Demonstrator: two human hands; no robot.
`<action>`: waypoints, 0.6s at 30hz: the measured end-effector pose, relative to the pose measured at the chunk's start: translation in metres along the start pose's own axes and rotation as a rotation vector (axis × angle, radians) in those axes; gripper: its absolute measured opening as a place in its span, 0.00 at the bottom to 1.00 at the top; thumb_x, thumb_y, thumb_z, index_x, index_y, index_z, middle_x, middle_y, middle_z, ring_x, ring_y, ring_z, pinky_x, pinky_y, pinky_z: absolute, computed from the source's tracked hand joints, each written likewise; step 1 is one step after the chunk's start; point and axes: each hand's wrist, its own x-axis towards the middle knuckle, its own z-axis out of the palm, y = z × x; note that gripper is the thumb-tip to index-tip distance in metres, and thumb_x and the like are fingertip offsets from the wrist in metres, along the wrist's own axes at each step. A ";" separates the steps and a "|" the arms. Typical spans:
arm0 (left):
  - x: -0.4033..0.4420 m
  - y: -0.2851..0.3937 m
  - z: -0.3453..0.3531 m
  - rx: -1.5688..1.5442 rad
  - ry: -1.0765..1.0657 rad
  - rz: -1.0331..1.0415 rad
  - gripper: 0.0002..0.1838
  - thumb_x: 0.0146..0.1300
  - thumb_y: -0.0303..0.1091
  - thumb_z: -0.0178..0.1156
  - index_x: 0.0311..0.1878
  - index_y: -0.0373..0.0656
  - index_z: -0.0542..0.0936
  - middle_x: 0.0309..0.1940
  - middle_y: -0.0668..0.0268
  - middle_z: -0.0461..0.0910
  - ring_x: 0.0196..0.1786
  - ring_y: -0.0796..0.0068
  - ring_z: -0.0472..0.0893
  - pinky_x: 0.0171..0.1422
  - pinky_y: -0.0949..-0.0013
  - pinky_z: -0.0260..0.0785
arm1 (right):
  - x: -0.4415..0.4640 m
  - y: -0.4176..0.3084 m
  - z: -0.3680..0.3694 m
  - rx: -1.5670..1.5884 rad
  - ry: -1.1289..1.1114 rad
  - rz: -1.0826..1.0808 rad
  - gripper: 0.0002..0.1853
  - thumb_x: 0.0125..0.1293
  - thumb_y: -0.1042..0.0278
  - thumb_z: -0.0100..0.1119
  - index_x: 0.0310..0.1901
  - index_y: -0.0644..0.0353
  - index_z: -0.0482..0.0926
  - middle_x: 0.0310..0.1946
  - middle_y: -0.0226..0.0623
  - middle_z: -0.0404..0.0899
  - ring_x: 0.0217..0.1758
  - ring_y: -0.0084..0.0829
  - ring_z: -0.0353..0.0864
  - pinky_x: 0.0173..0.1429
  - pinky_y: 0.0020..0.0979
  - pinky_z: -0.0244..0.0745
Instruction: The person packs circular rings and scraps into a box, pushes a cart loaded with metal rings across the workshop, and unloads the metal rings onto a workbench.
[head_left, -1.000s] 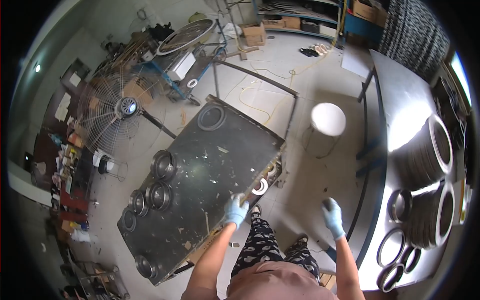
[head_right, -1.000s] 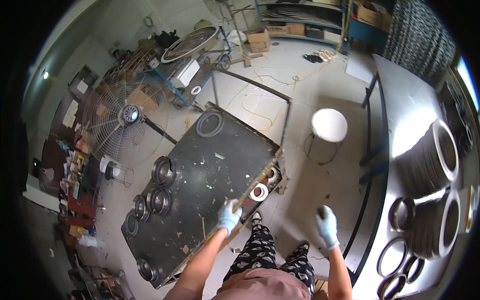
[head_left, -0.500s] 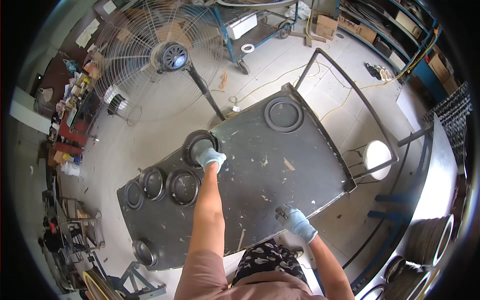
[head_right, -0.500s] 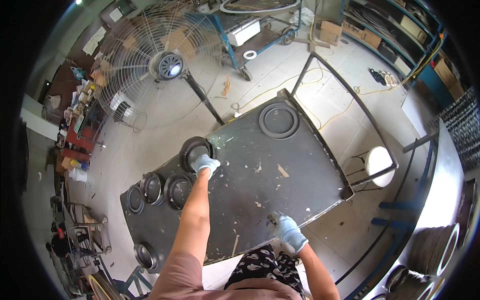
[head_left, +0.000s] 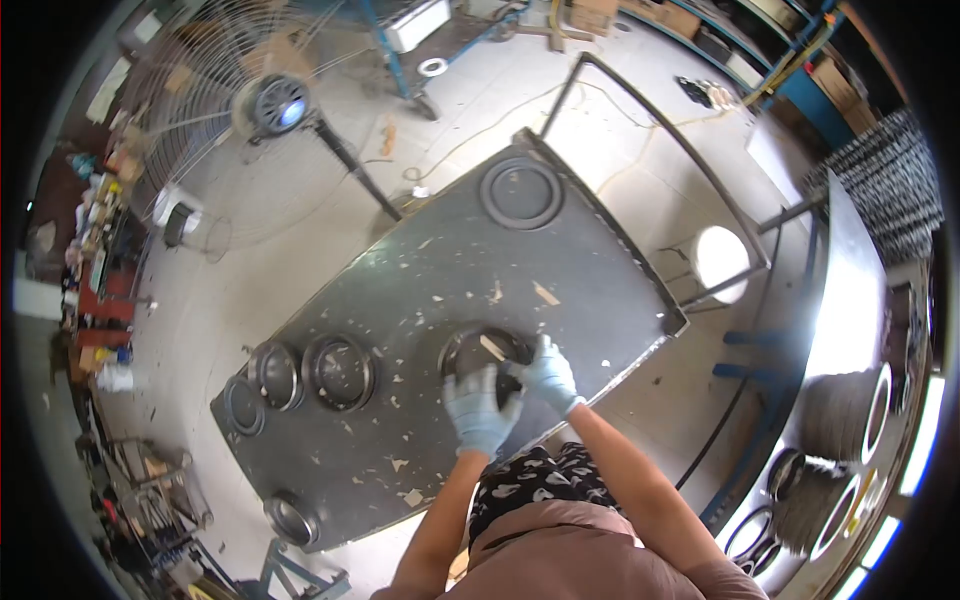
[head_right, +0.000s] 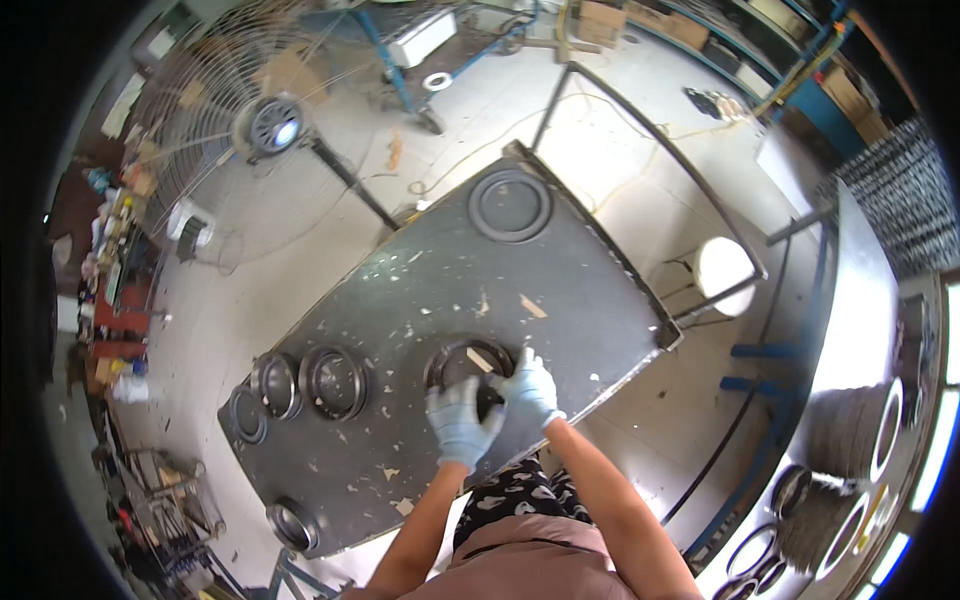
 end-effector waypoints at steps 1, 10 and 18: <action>0.006 0.006 -0.021 0.017 -0.040 -0.168 0.35 0.47 0.49 0.70 0.59 0.45 0.74 0.50 0.55 0.76 0.57 0.55 0.74 0.70 0.49 0.58 | -0.004 -0.010 -0.005 -0.093 -0.028 0.033 0.39 0.53 0.45 0.71 0.57 0.66 0.66 0.50 0.60 0.75 0.48 0.57 0.81 0.52 0.46 0.78; -0.012 -0.045 0.047 -0.129 -0.356 -0.499 0.46 0.48 0.44 0.75 0.65 0.24 0.68 0.65 0.38 0.70 0.68 0.44 0.70 0.73 0.56 0.61 | -0.039 0.049 0.011 0.023 0.176 0.039 0.16 0.53 0.76 0.56 0.46 0.68 0.71 0.40 0.56 0.78 0.43 0.53 0.82 0.43 0.47 0.79; -0.031 0.112 0.015 0.252 -0.496 -0.039 0.43 0.46 0.55 0.74 0.57 0.28 0.74 0.48 0.39 0.81 0.52 0.41 0.80 0.57 0.48 0.73 | -0.140 0.155 -0.025 0.251 0.357 0.237 0.11 0.61 0.74 0.52 0.45 0.68 0.74 0.37 0.53 0.81 0.40 0.53 0.83 0.43 0.46 0.79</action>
